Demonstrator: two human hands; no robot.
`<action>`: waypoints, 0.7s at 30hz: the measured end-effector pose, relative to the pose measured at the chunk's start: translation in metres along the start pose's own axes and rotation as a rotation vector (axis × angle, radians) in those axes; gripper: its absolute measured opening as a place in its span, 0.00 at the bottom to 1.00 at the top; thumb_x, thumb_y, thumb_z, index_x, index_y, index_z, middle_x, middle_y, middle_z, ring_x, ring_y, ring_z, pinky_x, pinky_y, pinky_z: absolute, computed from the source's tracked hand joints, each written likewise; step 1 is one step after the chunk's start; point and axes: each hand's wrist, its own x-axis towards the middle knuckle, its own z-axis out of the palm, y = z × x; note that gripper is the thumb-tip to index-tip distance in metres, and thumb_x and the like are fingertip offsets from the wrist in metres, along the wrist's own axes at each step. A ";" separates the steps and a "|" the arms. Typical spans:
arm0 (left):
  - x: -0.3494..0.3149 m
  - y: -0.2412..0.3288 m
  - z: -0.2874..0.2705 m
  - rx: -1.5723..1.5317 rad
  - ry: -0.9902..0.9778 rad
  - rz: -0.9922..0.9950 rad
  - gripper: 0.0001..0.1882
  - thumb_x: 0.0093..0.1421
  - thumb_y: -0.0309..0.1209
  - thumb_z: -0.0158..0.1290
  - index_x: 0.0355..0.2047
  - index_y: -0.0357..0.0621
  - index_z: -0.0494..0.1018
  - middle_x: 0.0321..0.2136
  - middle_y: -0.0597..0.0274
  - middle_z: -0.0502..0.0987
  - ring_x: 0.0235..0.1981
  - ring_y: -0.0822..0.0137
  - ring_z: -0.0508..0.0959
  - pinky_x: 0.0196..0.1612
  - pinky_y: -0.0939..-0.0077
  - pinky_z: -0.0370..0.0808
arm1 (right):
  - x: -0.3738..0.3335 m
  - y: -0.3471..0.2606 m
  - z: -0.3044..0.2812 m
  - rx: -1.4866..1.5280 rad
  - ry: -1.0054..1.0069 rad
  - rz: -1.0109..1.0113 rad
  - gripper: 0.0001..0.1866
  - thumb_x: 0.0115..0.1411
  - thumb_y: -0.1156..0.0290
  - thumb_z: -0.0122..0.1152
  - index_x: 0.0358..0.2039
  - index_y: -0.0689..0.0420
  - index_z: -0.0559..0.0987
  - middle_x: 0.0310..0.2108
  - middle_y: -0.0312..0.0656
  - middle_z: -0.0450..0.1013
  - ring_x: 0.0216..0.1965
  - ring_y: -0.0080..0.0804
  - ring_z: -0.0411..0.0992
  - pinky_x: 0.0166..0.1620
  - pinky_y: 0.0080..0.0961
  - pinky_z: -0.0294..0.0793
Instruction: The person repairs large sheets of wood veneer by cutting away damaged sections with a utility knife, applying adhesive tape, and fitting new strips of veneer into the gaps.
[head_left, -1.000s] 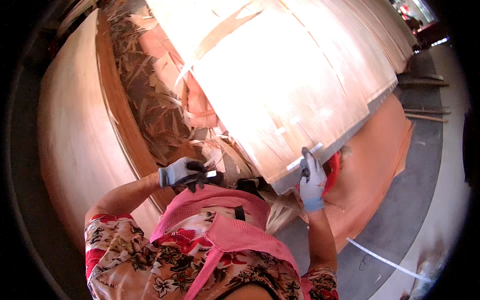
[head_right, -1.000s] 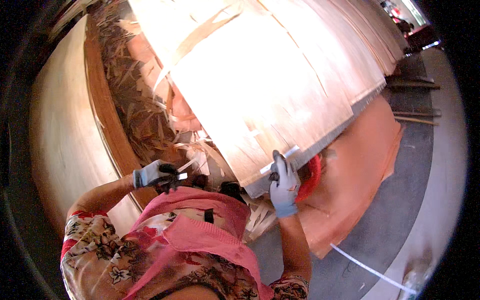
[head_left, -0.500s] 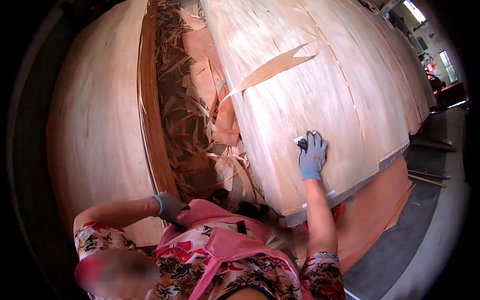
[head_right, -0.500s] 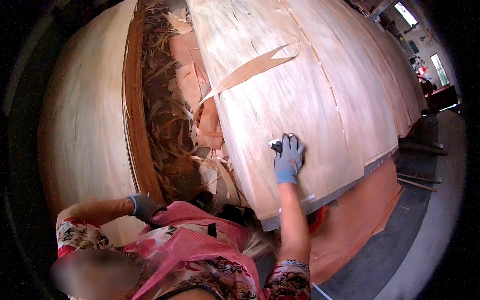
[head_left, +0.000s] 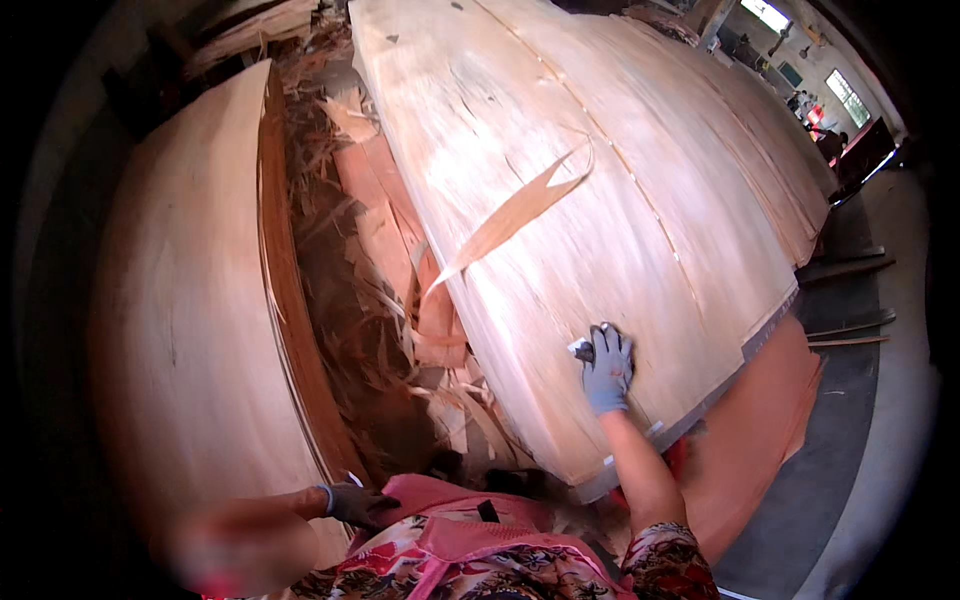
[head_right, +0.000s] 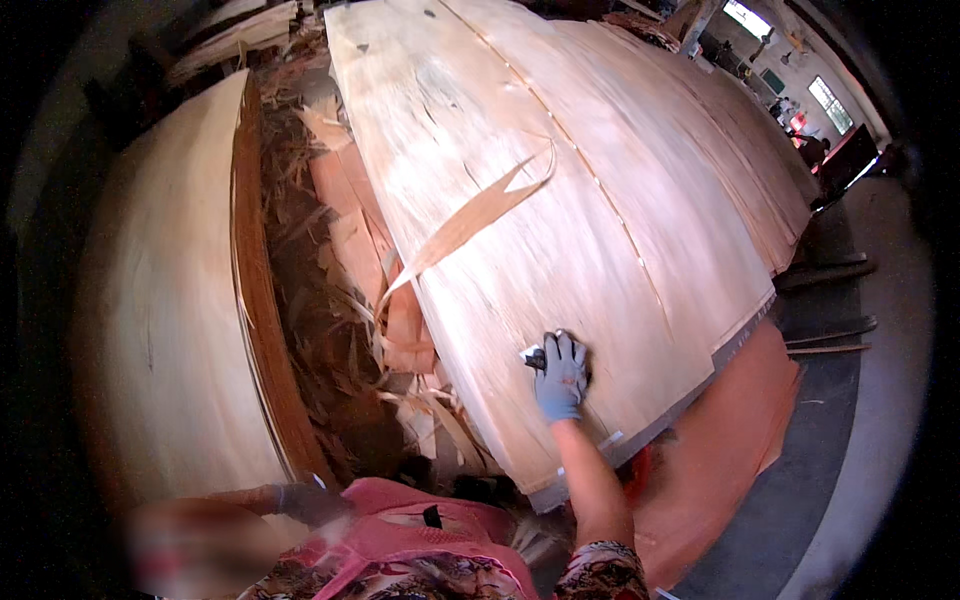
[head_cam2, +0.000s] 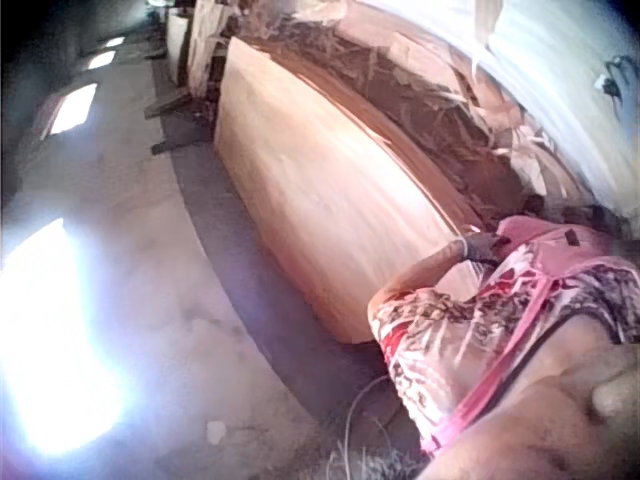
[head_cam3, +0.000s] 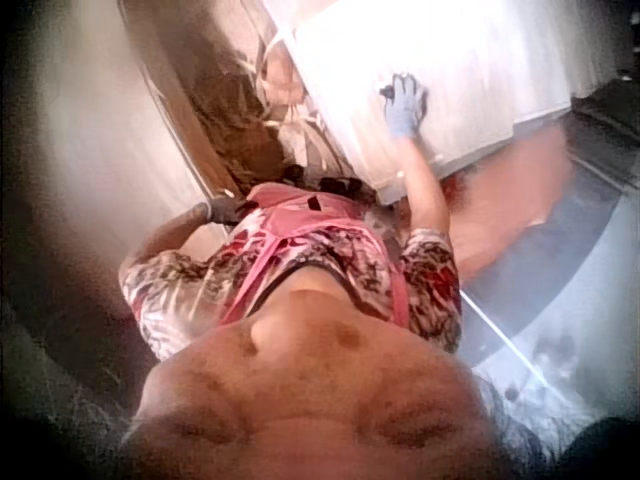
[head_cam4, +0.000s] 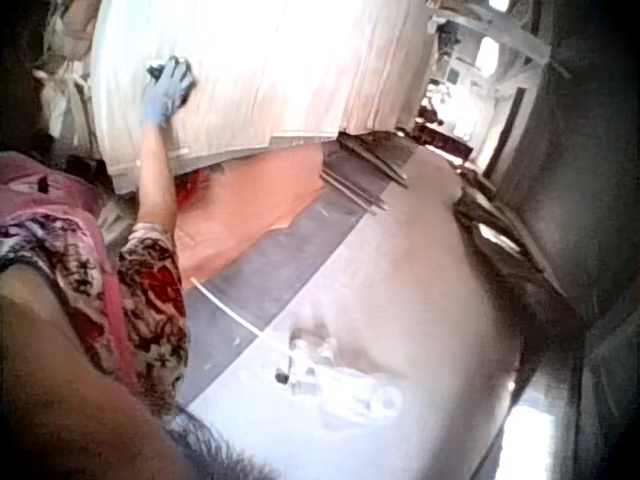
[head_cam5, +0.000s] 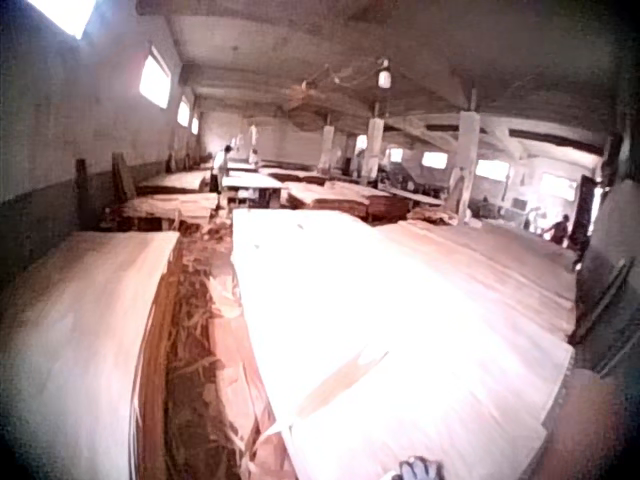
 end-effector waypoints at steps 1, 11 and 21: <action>0.001 0.009 -0.011 -0.028 -0.053 -0.038 0.48 0.54 0.67 0.50 0.69 0.57 0.54 0.59 0.45 0.69 0.58 0.45 0.72 0.60 0.49 0.63 | -0.002 0.003 -0.002 -0.004 -0.013 0.004 0.25 0.51 0.72 0.64 0.52 0.53 0.76 0.57 0.44 0.67 0.55 0.52 0.63 0.57 0.43 0.66; -0.004 -0.053 -0.145 -0.236 0.619 0.129 0.26 0.63 0.36 0.55 0.61 0.46 0.67 0.56 0.50 0.72 0.55 0.61 0.74 0.56 0.71 0.72 | -0.001 0.004 0.004 0.023 0.024 0.017 0.23 0.52 0.72 0.63 0.51 0.53 0.77 0.55 0.45 0.69 0.54 0.51 0.64 0.56 0.42 0.67; 0.129 0.006 -0.389 -0.859 1.240 0.058 0.47 0.54 0.44 0.67 0.66 0.35 0.55 0.52 0.46 0.75 0.52 0.64 0.75 0.51 0.74 0.72 | 0.001 0.002 -0.007 0.073 0.009 0.018 0.26 0.49 0.75 0.65 0.51 0.54 0.76 0.53 0.46 0.69 0.52 0.51 0.64 0.54 0.42 0.69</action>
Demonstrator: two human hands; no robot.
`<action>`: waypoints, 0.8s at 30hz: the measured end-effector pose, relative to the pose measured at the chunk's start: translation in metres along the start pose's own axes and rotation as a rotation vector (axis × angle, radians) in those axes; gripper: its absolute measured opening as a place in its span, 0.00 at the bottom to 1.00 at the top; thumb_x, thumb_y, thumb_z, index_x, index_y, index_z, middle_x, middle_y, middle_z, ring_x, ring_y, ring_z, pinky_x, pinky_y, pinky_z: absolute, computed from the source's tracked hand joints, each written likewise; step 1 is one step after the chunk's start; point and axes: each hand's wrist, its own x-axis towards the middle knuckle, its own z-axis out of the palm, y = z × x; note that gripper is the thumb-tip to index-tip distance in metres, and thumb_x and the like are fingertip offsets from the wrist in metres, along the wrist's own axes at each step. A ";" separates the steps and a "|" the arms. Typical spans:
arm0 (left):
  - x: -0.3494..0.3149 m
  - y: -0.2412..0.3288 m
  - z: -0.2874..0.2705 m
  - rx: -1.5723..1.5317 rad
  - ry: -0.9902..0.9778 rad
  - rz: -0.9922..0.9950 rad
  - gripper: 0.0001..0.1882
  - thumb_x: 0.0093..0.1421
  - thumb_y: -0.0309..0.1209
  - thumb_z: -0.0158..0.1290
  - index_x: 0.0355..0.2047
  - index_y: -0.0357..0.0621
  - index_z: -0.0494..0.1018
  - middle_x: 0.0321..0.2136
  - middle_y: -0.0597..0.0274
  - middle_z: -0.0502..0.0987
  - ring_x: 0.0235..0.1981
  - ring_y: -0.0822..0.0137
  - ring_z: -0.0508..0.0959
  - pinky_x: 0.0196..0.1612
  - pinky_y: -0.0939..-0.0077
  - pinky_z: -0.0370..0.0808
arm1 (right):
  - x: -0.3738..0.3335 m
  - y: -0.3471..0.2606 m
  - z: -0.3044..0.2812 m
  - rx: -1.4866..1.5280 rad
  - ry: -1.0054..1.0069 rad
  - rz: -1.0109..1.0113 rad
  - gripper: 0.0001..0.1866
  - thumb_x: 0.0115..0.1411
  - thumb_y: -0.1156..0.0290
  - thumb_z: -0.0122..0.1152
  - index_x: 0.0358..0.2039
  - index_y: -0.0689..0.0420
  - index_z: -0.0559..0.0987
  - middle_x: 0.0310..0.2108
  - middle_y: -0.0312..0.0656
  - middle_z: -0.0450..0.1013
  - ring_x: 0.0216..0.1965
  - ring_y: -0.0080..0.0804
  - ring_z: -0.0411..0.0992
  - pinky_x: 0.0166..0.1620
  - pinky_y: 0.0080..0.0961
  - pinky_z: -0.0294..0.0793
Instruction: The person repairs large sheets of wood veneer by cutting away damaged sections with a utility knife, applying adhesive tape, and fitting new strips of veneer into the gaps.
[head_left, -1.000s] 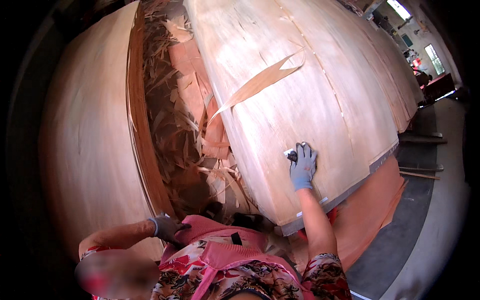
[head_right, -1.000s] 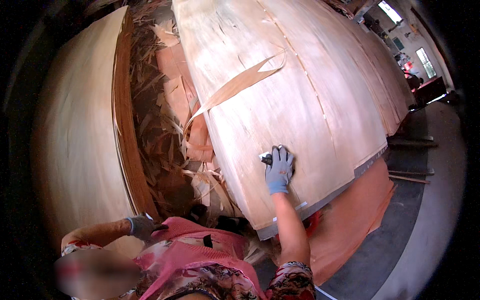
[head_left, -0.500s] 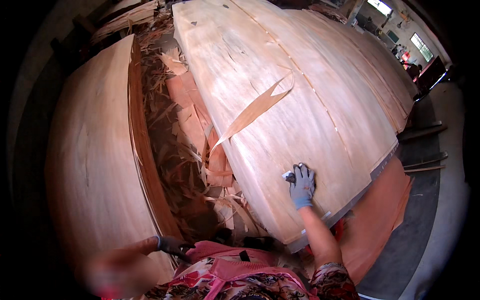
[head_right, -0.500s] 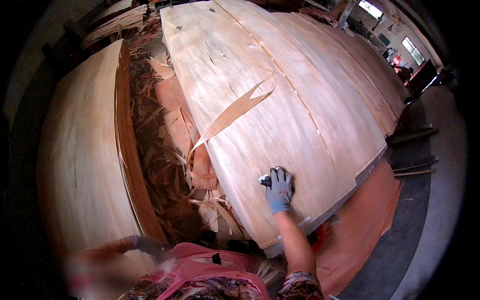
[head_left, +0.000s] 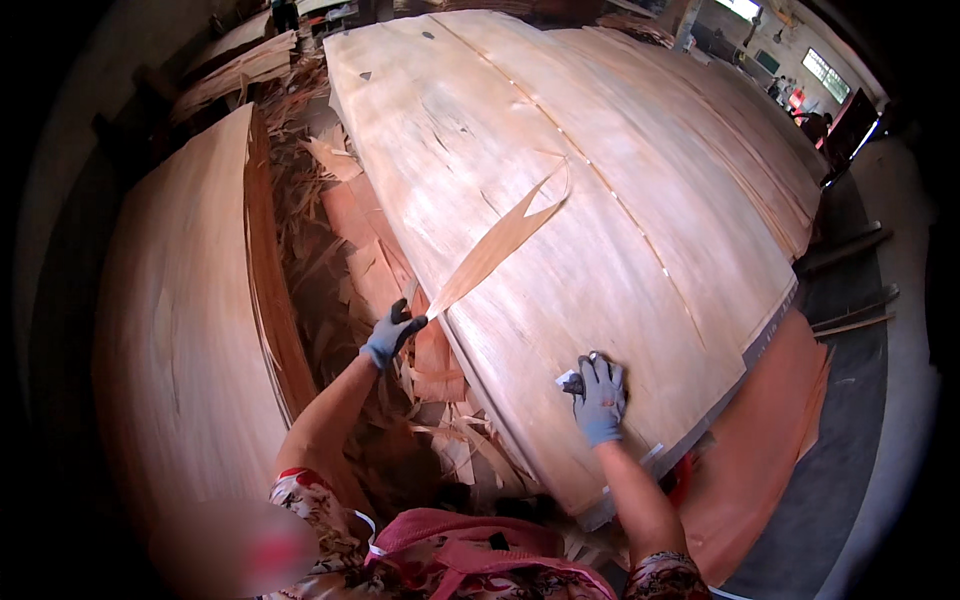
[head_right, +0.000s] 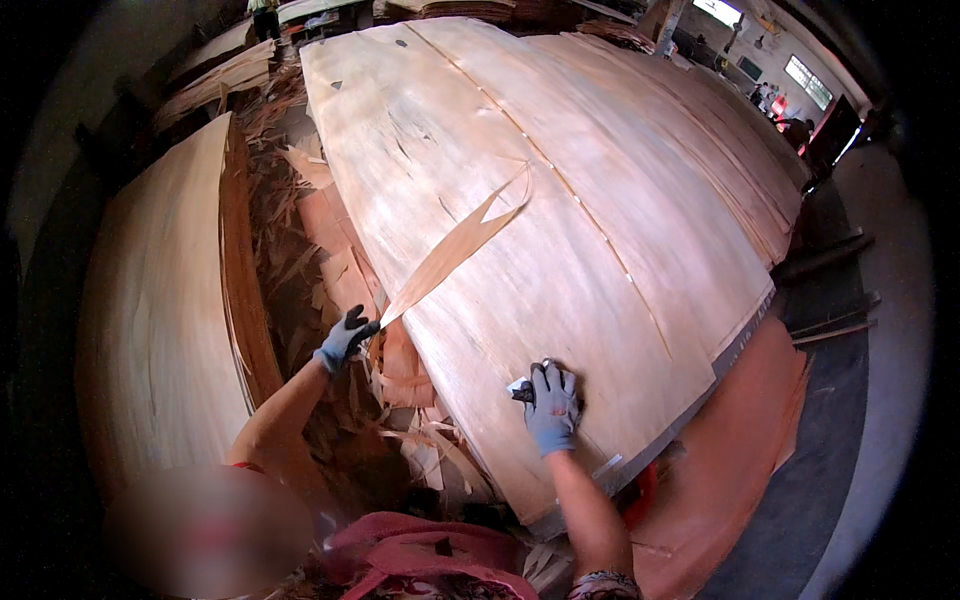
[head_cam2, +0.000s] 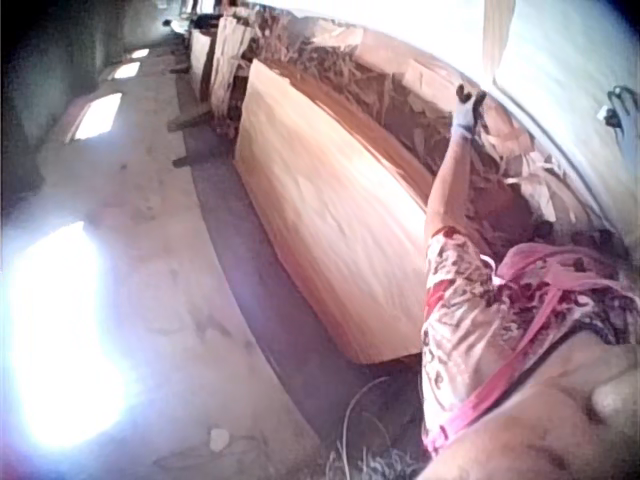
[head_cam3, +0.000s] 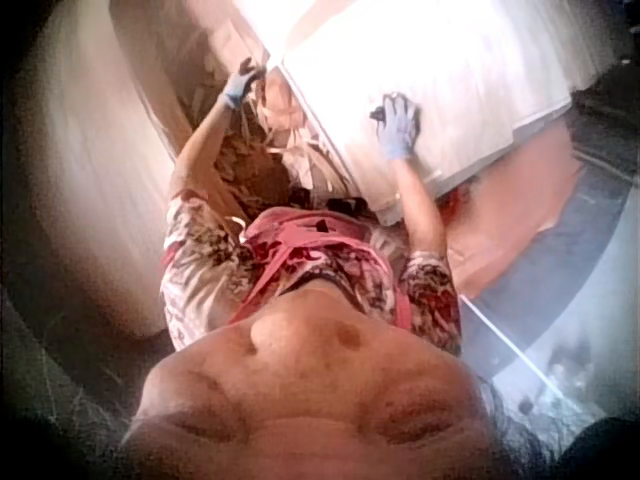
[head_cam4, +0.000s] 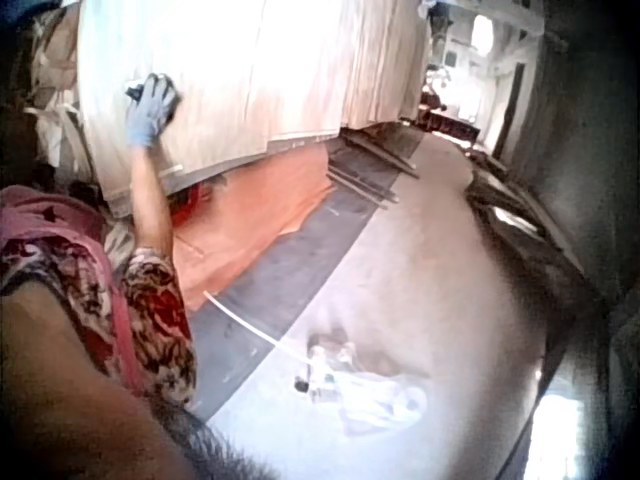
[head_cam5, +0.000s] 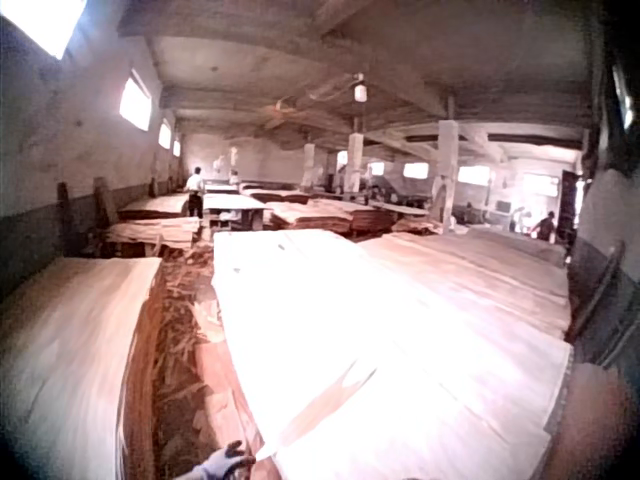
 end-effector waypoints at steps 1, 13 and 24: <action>0.011 0.009 0.012 -0.087 -0.047 0.008 0.41 0.56 0.44 0.65 0.63 0.36 0.61 0.46 0.49 0.77 0.46 0.65 0.78 0.45 0.74 0.75 | 0.000 0.000 -0.003 0.002 -0.009 0.004 0.27 0.48 0.75 0.65 0.52 0.54 0.76 0.53 0.46 0.69 0.52 0.51 0.64 0.54 0.42 0.69; 0.016 0.072 0.070 -0.067 -0.201 -0.256 0.23 0.59 0.43 0.63 0.41 0.33 0.76 0.28 0.57 0.79 0.22 0.65 0.79 0.26 0.70 0.79 | 0.005 -0.004 -0.006 0.002 -0.062 0.052 0.24 0.50 0.74 0.66 0.50 0.54 0.77 0.54 0.46 0.69 0.53 0.51 0.64 0.55 0.44 0.68; 0.018 0.056 0.088 -0.463 -0.503 -0.343 0.17 0.67 0.37 0.50 0.45 0.32 0.70 0.29 0.48 0.78 0.26 0.57 0.81 0.31 0.62 0.81 | 0.004 0.002 -0.001 -0.035 -0.042 0.045 0.22 0.52 0.70 0.65 0.50 0.55 0.77 0.55 0.47 0.69 0.52 0.52 0.65 0.55 0.43 0.68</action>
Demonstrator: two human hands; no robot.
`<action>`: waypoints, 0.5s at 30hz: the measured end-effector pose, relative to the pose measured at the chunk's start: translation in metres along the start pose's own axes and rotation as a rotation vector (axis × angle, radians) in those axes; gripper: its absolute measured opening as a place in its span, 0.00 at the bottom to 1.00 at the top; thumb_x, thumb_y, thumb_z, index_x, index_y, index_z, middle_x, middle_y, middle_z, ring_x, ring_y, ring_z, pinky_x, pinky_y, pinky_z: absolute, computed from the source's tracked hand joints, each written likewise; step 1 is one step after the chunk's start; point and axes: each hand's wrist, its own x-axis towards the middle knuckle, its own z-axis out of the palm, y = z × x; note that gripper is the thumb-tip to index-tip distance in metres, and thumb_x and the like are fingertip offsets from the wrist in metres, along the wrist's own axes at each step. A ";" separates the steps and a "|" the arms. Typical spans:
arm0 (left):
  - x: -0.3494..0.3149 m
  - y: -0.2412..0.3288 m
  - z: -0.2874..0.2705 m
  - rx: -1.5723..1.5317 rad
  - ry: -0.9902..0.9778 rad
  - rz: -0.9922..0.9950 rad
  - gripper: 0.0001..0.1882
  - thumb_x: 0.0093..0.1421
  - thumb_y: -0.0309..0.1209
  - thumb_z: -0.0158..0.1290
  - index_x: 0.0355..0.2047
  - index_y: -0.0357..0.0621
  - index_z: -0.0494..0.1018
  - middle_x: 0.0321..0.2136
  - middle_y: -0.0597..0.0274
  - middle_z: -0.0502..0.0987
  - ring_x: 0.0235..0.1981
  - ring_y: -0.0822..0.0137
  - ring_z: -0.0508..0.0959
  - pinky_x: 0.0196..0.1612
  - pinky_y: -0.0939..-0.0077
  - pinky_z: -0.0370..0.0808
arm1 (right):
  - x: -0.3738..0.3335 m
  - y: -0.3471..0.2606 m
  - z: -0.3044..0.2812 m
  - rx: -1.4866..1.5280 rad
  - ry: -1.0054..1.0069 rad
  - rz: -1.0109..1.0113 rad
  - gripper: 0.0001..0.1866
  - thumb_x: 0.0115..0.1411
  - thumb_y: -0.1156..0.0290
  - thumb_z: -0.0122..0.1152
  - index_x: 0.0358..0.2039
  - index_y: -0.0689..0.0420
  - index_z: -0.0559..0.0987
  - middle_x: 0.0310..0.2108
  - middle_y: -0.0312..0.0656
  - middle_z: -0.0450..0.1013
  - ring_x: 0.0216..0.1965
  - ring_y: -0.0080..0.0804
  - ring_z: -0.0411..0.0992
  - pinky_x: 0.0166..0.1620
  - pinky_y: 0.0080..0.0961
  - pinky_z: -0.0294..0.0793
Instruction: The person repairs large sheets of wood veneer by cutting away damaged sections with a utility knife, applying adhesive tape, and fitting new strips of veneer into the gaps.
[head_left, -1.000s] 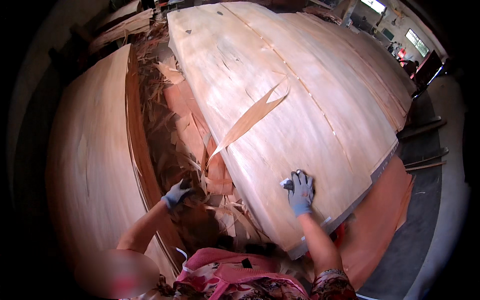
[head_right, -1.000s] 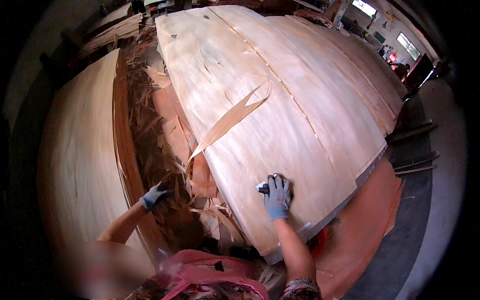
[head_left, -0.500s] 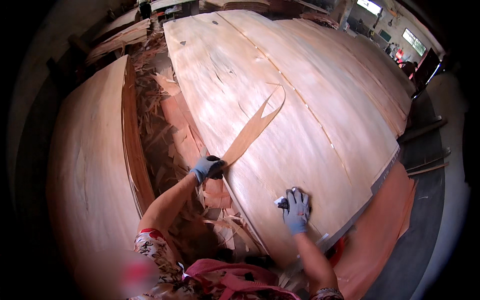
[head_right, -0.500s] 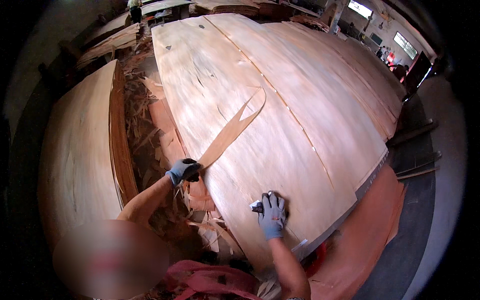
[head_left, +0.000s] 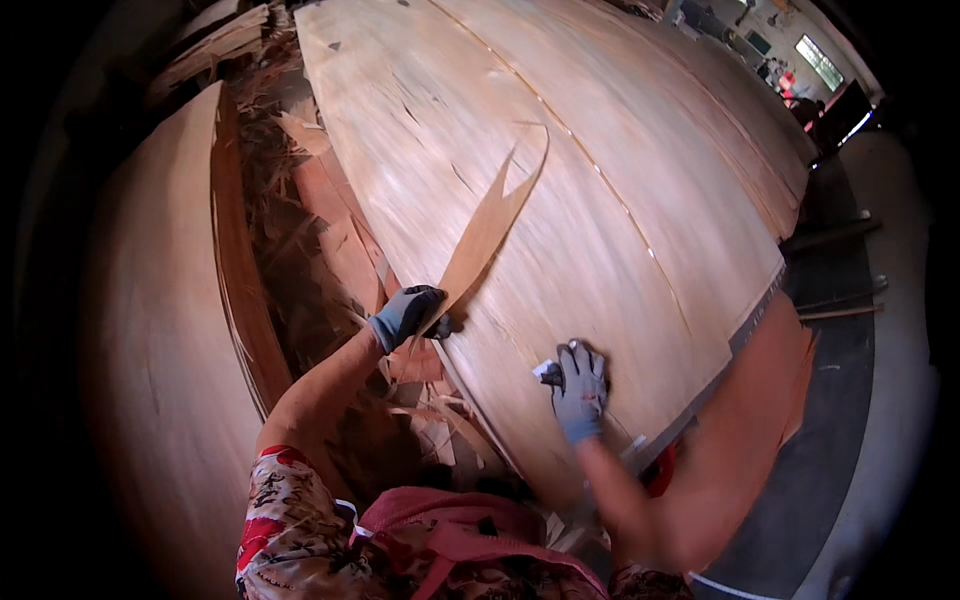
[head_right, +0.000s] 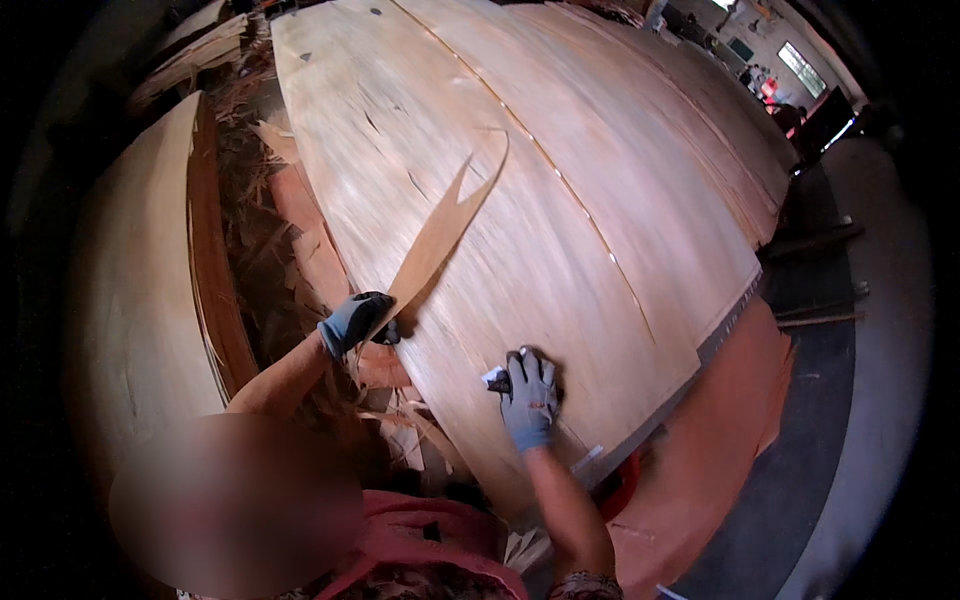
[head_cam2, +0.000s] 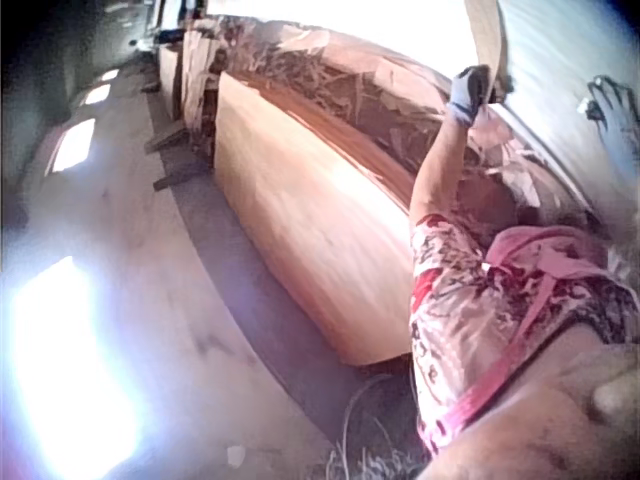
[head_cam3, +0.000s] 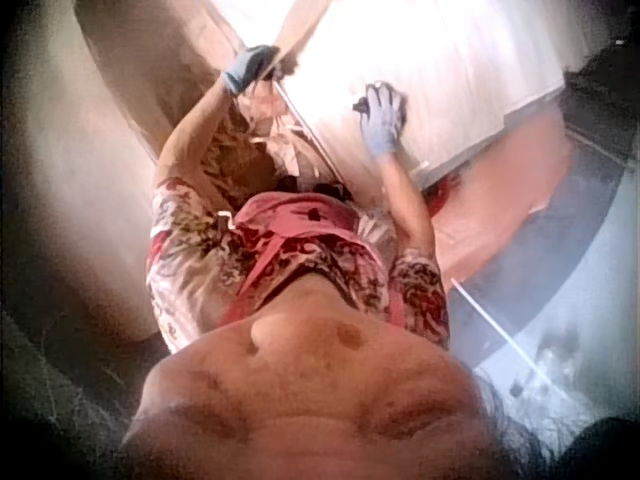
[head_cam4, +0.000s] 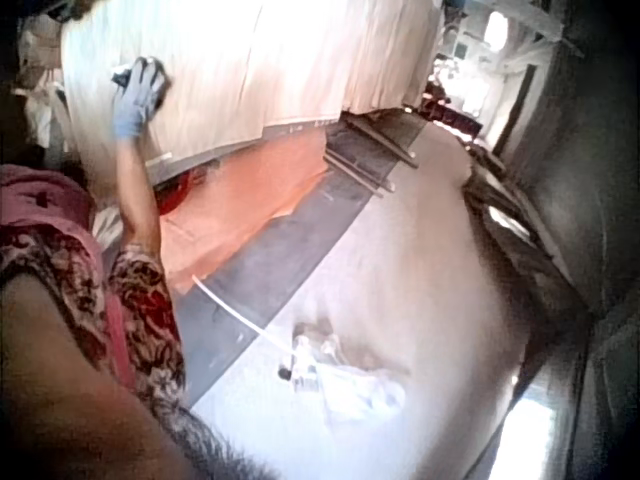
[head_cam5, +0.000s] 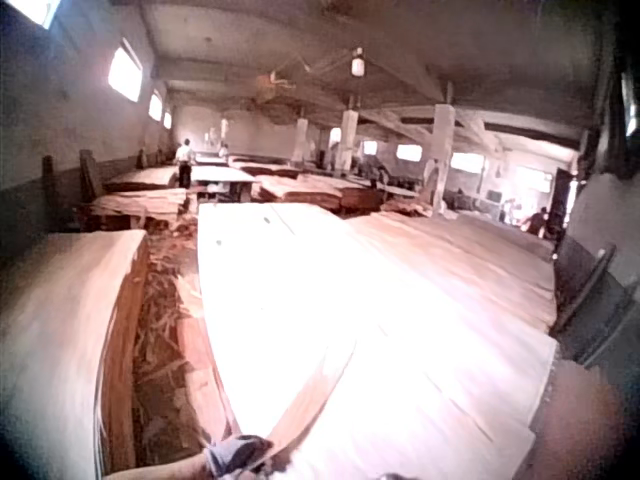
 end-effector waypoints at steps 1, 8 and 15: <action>-0.001 -0.003 0.002 -0.058 -0.031 -0.023 0.17 0.67 0.37 0.50 0.45 0.32 0.70 0.30 0.48 0.78 0.26 0.56 0.81 0.32 0.62 0.82 | 0.001 -0.001 0.000 0.012 0.003 0.000 0.22 0.53 0.70 0.65 0.50 0.55 0.77 0.55 0.47 0.69 0.52 0.52 0.65 0.55 0.43 0.68; -0.026 -0.030 0.039 -0.306 -0.128 -0.121 0.20 0.64 0.36 0.55 0.49 0.32 0.68 0.35 0.45 0.80 0.35 0.51 0.82 0.47 0.54 0.81 | 0.002 -0.008 -0.009 -0.006 -0.059 0.044 0.28 0.49 0.75 0.65 0.54 0.54 0.75 0.56 0.46 0.68 0.53 0.51 0.64 0.57 0.43 0.67; -0.060 -0.076 0.077 -0.368 -0.143 -0.078 0.18 0.65 0.35 0.54 0.51 0.38 0.69 0.40 0.48 0.80 0.40 0.51 0.83 0.45 0.57 0.82 | 0.002 -0.004 0.010 -0.059 -0.077 0.000 0.32 0.47 0.76 0.65 0.57 0.53 0.74 0.59 0.47 0.66 0.56 0.52 0.62 0.60 0.43 0.64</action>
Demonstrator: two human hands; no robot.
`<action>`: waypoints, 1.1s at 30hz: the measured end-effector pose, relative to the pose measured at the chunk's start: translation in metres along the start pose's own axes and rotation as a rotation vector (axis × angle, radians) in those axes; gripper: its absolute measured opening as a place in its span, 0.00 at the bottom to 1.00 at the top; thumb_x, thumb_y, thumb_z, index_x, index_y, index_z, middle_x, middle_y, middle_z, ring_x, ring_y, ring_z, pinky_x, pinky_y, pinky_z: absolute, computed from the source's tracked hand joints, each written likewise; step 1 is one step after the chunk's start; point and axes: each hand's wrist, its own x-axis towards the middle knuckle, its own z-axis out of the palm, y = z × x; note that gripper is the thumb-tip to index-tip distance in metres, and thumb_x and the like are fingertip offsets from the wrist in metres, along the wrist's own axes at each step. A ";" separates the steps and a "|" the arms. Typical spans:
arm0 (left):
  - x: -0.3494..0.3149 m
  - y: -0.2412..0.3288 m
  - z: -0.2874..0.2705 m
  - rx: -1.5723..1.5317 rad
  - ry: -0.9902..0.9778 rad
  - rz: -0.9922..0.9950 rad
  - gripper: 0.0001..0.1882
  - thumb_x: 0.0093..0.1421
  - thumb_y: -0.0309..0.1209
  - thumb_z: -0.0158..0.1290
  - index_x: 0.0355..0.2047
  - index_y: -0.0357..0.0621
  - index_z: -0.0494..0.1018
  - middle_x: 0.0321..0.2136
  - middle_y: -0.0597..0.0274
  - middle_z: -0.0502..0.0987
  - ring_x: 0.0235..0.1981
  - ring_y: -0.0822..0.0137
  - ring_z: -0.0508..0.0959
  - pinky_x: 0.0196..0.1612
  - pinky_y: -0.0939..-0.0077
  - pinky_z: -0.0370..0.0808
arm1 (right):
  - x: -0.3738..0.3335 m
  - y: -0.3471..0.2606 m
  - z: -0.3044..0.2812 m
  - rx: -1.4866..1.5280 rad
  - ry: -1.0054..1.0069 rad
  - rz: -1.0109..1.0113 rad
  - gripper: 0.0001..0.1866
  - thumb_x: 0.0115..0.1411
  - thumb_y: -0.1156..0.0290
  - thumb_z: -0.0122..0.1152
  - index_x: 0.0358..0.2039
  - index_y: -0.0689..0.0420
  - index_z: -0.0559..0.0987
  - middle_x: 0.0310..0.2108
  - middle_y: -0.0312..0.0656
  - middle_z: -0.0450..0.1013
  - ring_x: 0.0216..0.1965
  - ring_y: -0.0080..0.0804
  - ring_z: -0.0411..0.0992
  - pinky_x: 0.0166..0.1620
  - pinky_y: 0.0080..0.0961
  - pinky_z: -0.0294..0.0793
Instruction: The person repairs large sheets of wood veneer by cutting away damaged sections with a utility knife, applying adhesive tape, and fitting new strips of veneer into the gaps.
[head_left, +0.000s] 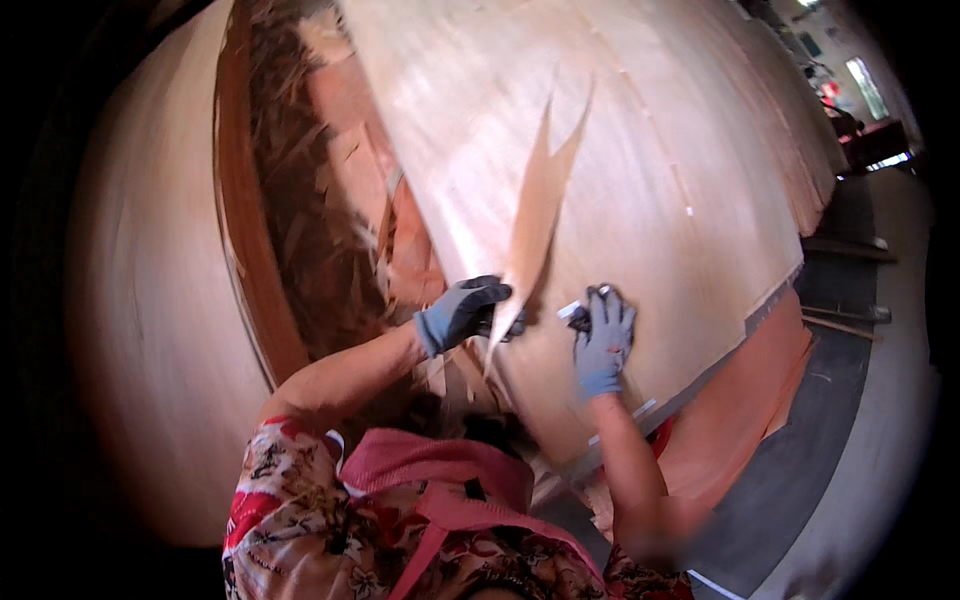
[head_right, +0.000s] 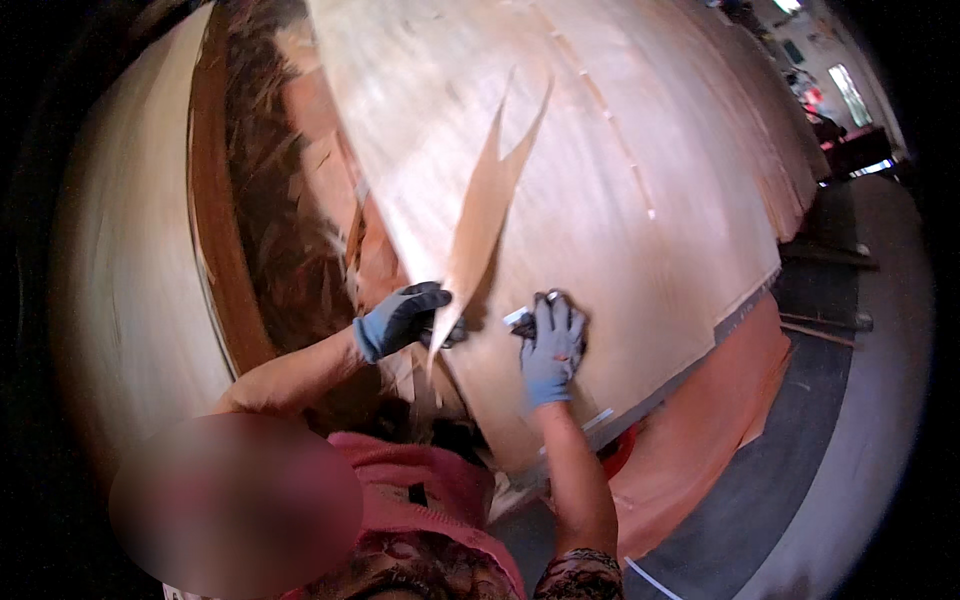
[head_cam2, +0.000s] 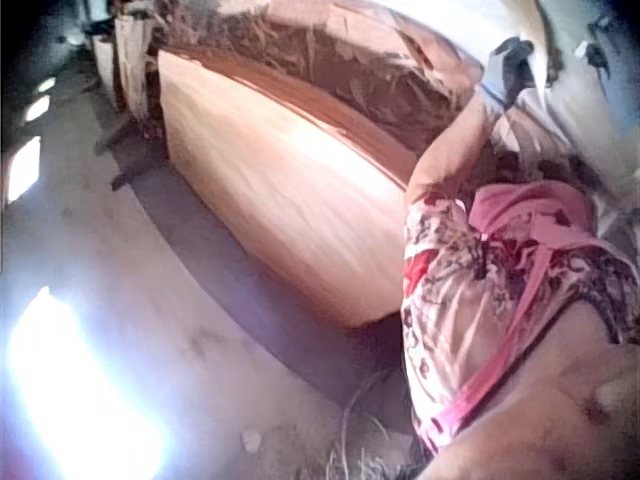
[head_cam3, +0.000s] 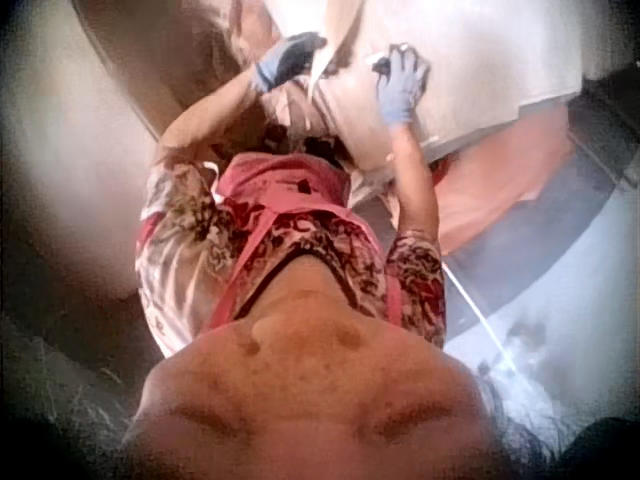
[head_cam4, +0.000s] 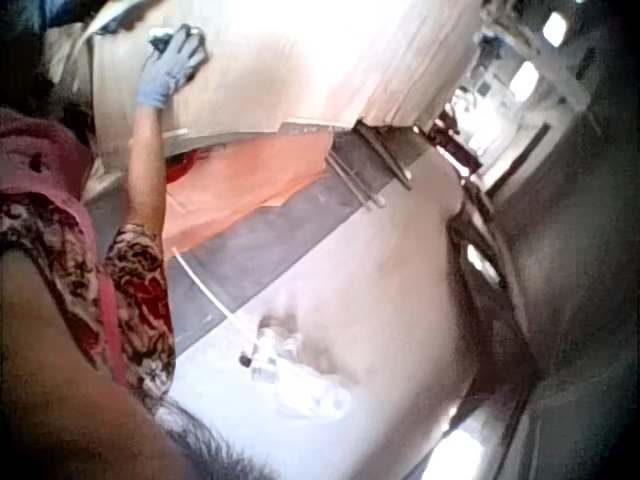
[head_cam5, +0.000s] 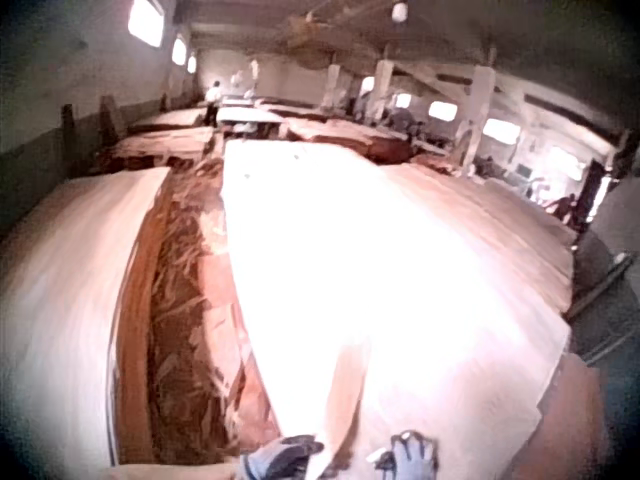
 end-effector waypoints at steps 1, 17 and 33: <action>-0.003 -0.012 0.006 0.028 0.012 -0.012 0.17 0.66 0.34 0.53 0.51 0.37 0.70 0.40 0.49 0.80 0.40 0.52 0.83 0.44 0.58 0.82 | -0.004 0.006 0.007 -0.022 0.019 -0.005 0.32 0.47 0.75 0.65 0.57 0.53 0.73 0.59 0.47 0.65 0.57 0.51 0.61 0.60 0.43 0.64; -0.043 -0.173 0.046 -0.414 0.139 -0.031 0.16 0.66 0.34 0.55 0.50 0.38 0.73 0.40 0.52 0.81 0.37 0.57 0.83 0.41 0.68 0.82 | -0.010 0.015 0.011 0.243 0.157 -0.043 0.19 0.59 0.76 0.59 0.52 0.57 0.77 0.52 0.46 0.72 0.48 0.40 0.69 0.51 0.36 0.70; -0.044 -0.253 0.079 -0.110 0.028 -0.070 0.10 0.66 0.30 0.55 0.44 0.38 0.76 0.34 0.67 0.79 0.34 0.78 0.76 0.38 0.81 0.75 | -0.035 0.037 -0.037 0.835 -0.363 0.599 0.09 0.62 0.68 0.60 0.40 0.56 0.83 0.19 0.25 0.63 0.18 0.12 0.55 0.22 0.18 0.54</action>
